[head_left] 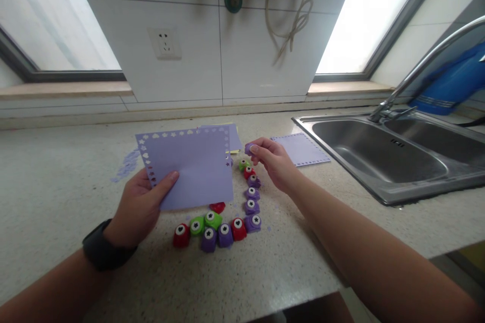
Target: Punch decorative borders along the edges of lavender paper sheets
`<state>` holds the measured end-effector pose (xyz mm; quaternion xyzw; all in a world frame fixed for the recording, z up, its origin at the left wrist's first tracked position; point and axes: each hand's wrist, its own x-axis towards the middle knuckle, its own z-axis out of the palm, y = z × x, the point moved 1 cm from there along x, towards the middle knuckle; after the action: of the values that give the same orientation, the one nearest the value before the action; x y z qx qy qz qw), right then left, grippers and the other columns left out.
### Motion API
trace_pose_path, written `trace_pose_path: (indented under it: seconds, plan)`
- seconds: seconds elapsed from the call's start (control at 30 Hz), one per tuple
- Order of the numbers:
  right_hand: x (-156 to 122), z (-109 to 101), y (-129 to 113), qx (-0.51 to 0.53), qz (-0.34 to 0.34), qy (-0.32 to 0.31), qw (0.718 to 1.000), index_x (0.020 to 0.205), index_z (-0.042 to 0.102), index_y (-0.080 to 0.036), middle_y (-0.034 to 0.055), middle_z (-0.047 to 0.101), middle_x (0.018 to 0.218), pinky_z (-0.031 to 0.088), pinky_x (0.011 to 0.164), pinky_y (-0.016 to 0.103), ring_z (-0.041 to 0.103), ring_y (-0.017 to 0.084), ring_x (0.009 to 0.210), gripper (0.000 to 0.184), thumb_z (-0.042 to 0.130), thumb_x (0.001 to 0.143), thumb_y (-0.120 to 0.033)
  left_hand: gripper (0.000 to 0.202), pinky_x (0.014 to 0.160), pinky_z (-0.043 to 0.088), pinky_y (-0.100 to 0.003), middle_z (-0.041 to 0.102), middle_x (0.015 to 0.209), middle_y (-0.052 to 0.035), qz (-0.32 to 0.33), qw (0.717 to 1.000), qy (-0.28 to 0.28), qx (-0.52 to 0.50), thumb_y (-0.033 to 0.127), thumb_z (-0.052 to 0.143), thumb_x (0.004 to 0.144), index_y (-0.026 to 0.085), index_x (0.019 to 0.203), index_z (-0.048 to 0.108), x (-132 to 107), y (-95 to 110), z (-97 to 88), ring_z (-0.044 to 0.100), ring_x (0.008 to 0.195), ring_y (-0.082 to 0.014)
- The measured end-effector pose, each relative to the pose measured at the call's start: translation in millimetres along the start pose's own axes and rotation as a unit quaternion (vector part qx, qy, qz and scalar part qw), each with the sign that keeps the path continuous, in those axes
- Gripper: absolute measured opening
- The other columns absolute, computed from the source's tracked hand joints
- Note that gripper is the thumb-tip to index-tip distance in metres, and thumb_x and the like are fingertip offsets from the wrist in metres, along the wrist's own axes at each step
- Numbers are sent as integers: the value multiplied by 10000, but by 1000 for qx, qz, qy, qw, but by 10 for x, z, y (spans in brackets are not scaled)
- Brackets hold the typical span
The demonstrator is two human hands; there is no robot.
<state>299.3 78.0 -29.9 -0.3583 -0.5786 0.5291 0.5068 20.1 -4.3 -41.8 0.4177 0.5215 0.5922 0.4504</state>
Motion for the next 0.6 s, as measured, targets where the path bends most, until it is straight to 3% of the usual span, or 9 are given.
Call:
trace_pose_path:
  seconds: [0.13,0.3,0.47,0.6]
  plan:
    - [45,-40,50,-135,5,22,991,902,708,-190,25,677,847,438,740,315,570,158,758,283,724,827,-462,273,782,645,-412,792,1036,-49,0,1000,-1,-15,336,804,791,255,1039,723,27,9,-16,759,889,-279]
    - [103,-127,164,-305,-2,17,952,840,764,-185,82,716,834,410,697,337,602,209,768,303,696,847,-481,329,906,606,-388,779,1109,-42,14,999,-14,-30,319,773,825,242,1137,702,74,-10,-29,745,981,-249]
    - [125,-183,222,-335,70,3,940,856,773,-171,80,706,727,377,632,348,583,209,663,449,579,903,-573,357,933,587,-373,759,1165,-54,30,998,-27,-57,318,765,834,232,1173,691,138,-36,-58,715,1064,-255]
    - [129,-184,188,-369,81,22,926,883,764,-170,90,734,812,405,673,347,624,223,749,397,575,906,-517,407,917,590,-408,760,1148,-71,49,997,-17,-52,350,792,804,214,1173,688,213,-93,-115,726,1012,-274]
